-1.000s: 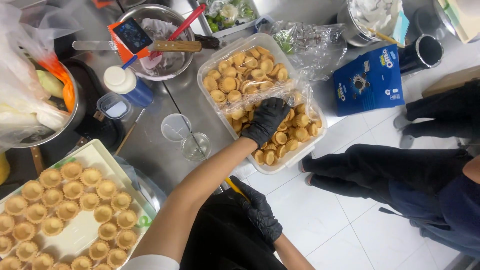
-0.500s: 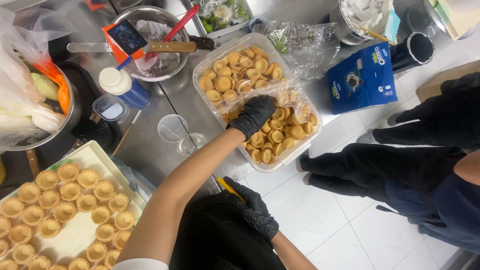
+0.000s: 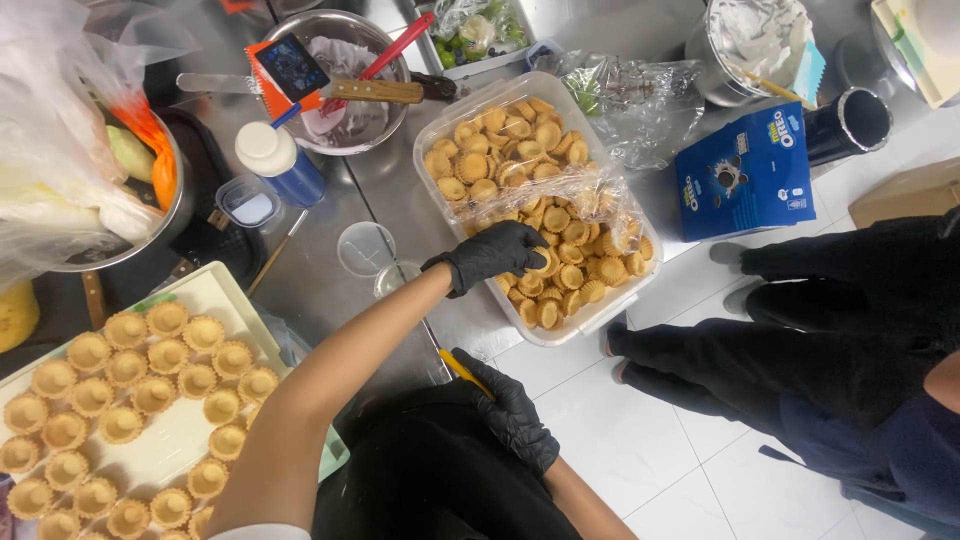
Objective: Arrange empty tart shells onto a tray in a concentric circle pattern.
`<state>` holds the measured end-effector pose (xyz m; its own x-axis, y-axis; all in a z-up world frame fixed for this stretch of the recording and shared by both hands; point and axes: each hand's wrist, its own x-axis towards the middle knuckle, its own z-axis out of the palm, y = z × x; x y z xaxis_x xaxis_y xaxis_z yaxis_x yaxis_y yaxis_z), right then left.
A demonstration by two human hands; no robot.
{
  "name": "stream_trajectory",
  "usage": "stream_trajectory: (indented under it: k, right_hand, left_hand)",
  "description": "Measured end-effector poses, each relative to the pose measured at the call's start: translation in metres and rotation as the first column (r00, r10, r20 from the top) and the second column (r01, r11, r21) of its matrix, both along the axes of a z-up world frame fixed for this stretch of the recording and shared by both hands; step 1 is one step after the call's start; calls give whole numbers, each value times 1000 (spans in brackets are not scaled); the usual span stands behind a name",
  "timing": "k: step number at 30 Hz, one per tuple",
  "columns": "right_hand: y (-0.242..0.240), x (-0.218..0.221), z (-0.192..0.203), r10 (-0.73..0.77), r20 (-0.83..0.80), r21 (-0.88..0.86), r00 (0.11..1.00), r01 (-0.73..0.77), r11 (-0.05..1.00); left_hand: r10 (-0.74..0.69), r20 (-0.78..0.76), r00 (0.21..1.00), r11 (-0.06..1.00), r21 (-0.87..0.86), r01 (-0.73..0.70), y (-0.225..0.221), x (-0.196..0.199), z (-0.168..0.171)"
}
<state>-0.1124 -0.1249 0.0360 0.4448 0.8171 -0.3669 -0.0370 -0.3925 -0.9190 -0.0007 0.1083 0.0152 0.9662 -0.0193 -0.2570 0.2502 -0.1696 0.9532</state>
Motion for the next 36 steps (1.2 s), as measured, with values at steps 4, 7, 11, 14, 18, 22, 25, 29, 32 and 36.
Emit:
stream_trajectory:
  k: [4,7,11,14,18,22,25,29,32,36]
  right_hand:
    - [7,4,7,17,-40,19,999,-16,1000]
    - [26,6,28,-19,8,-115,1000,20,993]
    - [55,6,37,-20,-7,-312,1000,16,950]
    - [62,1,-4,22,118,-290,993,13,957]
    - [60,5,-36,48,139,-95,989,-35,995]
    - [58,14,-16,-61,-156,-204,986,29,979]
    - [59,17,14,-310,-491,-296,814,179,938]
    - [56,19,46,-362,-455,-369,813,198,908]
    - [30,22,26,-329,-480,-317,813,189,930]
    - [-11,23,-24,-208,-385,-71,899,196,978]
  left_hand:
    - [15,-161,987,977,-208,-49,15,-27,27]
    - [47,-105,993,933,-351,-81,39,-61,49]
    - [246,74,967,844,-507,-176,69,-127,97]
    - [391,46,919,836,-436,-334,78,-182,108]
    - [632,-60,772,661,-479,-578,67,-249,54]
    - [728,-174,663,554,-419,-719,42,-290,28]
    - [825,-193,531,424,-409,-808,28,-299,23]
    - [906,-205,370,259,-422,-869,16,-294,6]
    - [931,-206,301,181,-457,-871,16,-283,12]
    - [918,-241,314,141,-543,-828,17,-273,29]
